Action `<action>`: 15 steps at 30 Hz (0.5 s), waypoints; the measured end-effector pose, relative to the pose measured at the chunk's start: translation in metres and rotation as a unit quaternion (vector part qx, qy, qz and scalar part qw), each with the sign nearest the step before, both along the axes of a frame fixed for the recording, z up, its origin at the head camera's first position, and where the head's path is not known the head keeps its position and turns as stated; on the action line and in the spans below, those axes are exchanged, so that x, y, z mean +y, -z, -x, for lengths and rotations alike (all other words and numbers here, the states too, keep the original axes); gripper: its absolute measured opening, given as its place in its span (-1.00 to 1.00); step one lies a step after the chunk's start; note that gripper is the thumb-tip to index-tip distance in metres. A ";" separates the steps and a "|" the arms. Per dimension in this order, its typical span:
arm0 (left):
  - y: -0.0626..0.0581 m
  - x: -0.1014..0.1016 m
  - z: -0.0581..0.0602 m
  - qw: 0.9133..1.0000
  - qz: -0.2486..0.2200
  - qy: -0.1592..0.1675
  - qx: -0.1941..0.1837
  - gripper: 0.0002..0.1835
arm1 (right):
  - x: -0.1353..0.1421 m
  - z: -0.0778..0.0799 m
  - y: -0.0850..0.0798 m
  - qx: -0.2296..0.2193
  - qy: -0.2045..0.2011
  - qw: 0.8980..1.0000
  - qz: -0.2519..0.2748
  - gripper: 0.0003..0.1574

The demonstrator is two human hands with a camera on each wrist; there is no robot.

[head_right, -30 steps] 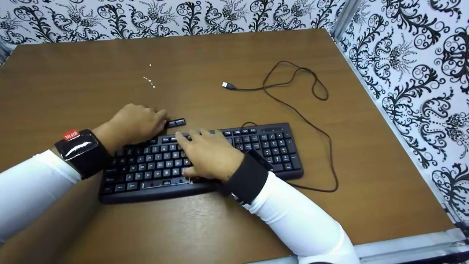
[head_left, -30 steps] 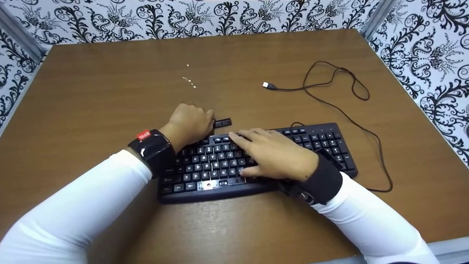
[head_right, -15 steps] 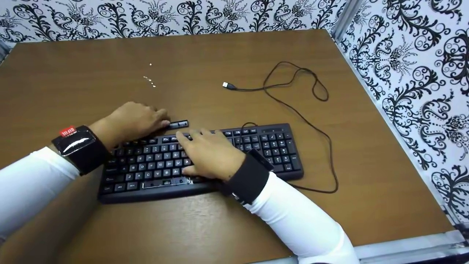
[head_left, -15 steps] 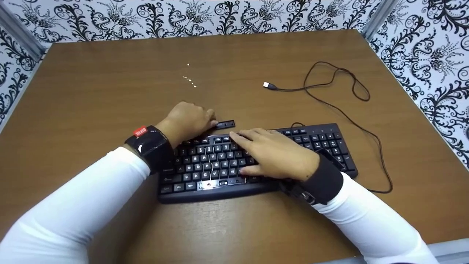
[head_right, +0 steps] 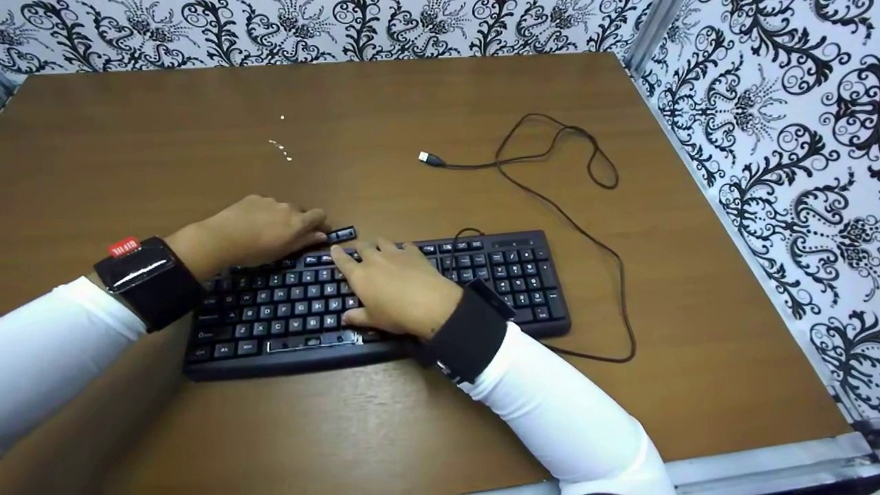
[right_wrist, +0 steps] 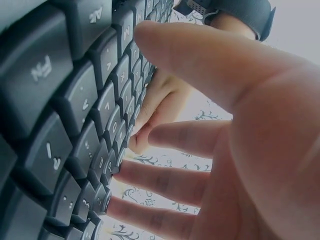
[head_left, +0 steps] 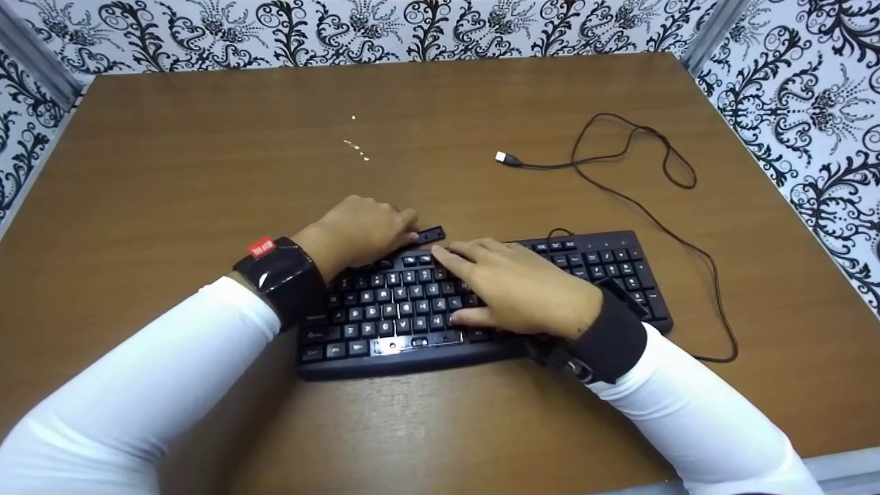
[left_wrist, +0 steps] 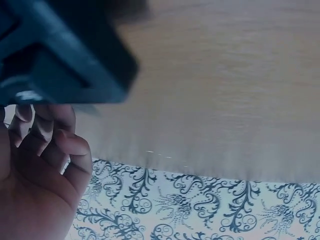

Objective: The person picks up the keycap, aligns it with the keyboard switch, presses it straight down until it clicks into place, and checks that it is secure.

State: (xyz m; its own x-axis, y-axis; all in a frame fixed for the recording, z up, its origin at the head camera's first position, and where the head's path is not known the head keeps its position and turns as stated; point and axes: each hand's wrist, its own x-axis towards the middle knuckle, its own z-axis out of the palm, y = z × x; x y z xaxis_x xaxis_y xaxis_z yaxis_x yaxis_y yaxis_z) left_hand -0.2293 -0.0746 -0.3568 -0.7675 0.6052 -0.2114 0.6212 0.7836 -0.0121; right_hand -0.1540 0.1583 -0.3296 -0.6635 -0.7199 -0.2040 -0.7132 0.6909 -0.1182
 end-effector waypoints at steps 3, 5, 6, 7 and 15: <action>-0.001 0.003 -0.002 1.000 0.006 0.001 0.002 -0.67 | 0.000 0.000 0.000 0.003 -0.003 1.000 0.002 0.07; -0.001 0.003 -0.003 1.000 0.011 0.001 0.003 -0.69 | 0.000 0.000 0.000 0.005 -0.006 1.000 0.003 0.06; -0.001 0.003 -0.003 1.000 0.013 0.001 0.003 -0.70 | 0.000 0.000 0.001 0.006 -0.008 1.000 0.004 0.06; -0.002 0.002 -0.003 1.000 0.015 0.001 0.004 -0.71 | 0.000 0.000 0.001 0.008 -0.008 1.000 0.005 0.06; -0.002 0.001 -0.002 1.000 0.020 0.002 0.003 -0.73 | 0.001 0.000 0.001 0.003 -0.006 1.000 0.003 0.06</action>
